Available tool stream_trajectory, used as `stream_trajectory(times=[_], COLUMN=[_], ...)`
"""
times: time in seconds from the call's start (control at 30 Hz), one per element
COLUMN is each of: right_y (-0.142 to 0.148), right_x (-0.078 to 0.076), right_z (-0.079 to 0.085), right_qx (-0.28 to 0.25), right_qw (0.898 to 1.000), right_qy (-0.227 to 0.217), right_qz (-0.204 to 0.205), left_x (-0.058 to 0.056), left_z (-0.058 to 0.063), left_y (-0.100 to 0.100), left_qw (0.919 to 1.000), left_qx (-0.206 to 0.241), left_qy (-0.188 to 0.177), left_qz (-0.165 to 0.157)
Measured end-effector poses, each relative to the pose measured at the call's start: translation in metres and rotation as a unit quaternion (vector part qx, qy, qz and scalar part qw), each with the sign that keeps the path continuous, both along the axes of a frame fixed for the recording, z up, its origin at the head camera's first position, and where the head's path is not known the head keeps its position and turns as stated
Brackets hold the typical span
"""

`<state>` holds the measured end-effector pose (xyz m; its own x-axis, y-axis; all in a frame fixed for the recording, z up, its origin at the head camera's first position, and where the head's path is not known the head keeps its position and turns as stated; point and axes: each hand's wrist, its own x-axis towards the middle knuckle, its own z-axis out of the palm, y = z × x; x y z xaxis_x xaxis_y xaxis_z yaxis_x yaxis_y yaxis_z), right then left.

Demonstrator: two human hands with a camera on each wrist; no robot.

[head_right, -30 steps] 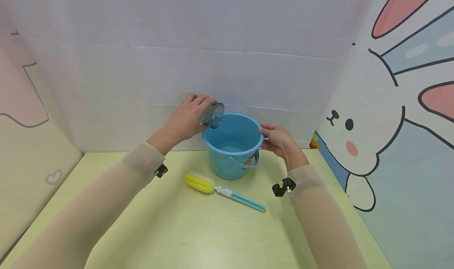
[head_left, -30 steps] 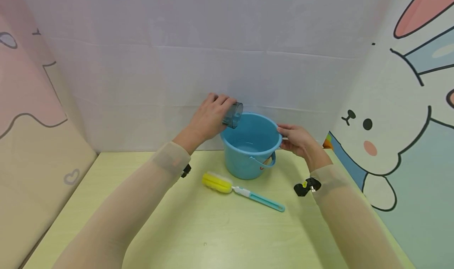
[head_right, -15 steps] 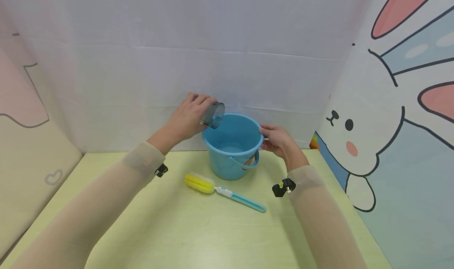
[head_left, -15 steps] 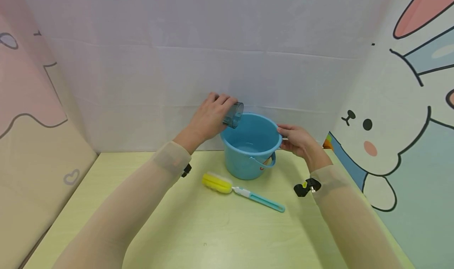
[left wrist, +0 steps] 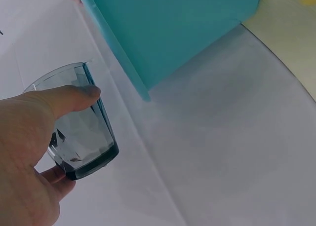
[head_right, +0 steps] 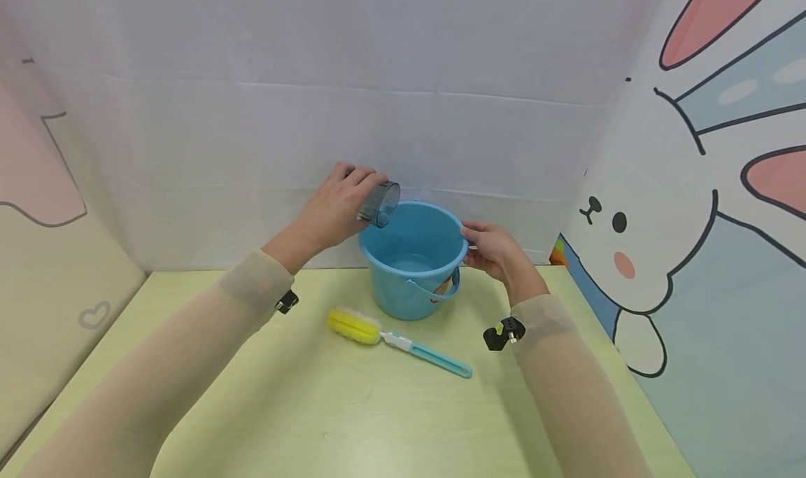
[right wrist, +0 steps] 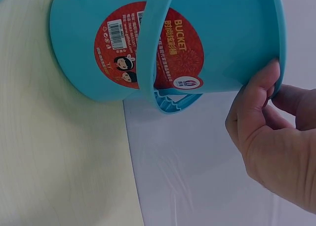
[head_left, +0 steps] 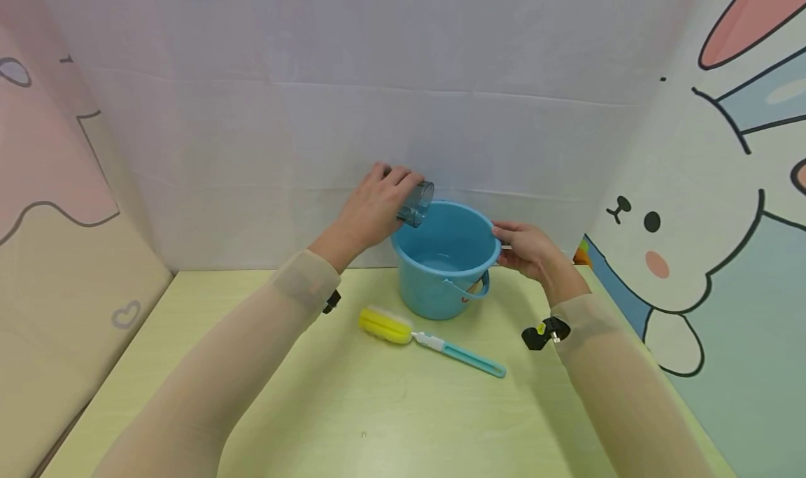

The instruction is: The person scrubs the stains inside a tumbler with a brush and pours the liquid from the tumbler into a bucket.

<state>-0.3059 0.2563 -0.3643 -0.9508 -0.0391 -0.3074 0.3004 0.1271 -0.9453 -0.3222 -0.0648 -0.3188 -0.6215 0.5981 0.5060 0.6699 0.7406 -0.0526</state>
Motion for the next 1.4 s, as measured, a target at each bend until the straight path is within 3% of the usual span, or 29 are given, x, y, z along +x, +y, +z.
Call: stream_trajectory(times=[0.77, 1.4], right_y=[0.0007, 0.0020], right_x=[-0.0001, 0.0008], right_z=[-0.0015, -0.0015], right_qx=[0.002, 0.000], right_qw=[1.000, 1.000], right_qy=[0.006, 0.004], right_qz=[0.003, 0.001], left_x=[-0.0004, -0.0001], left_z=[0.0036, 0.0036], left_y=[0.0021, 0.0036], left_qw=[0.9986, 0.9974], left_qx=[-0.010, -0.011], left_qy=[0.051, 0.070], left_qz=[-0.008, -0.014])
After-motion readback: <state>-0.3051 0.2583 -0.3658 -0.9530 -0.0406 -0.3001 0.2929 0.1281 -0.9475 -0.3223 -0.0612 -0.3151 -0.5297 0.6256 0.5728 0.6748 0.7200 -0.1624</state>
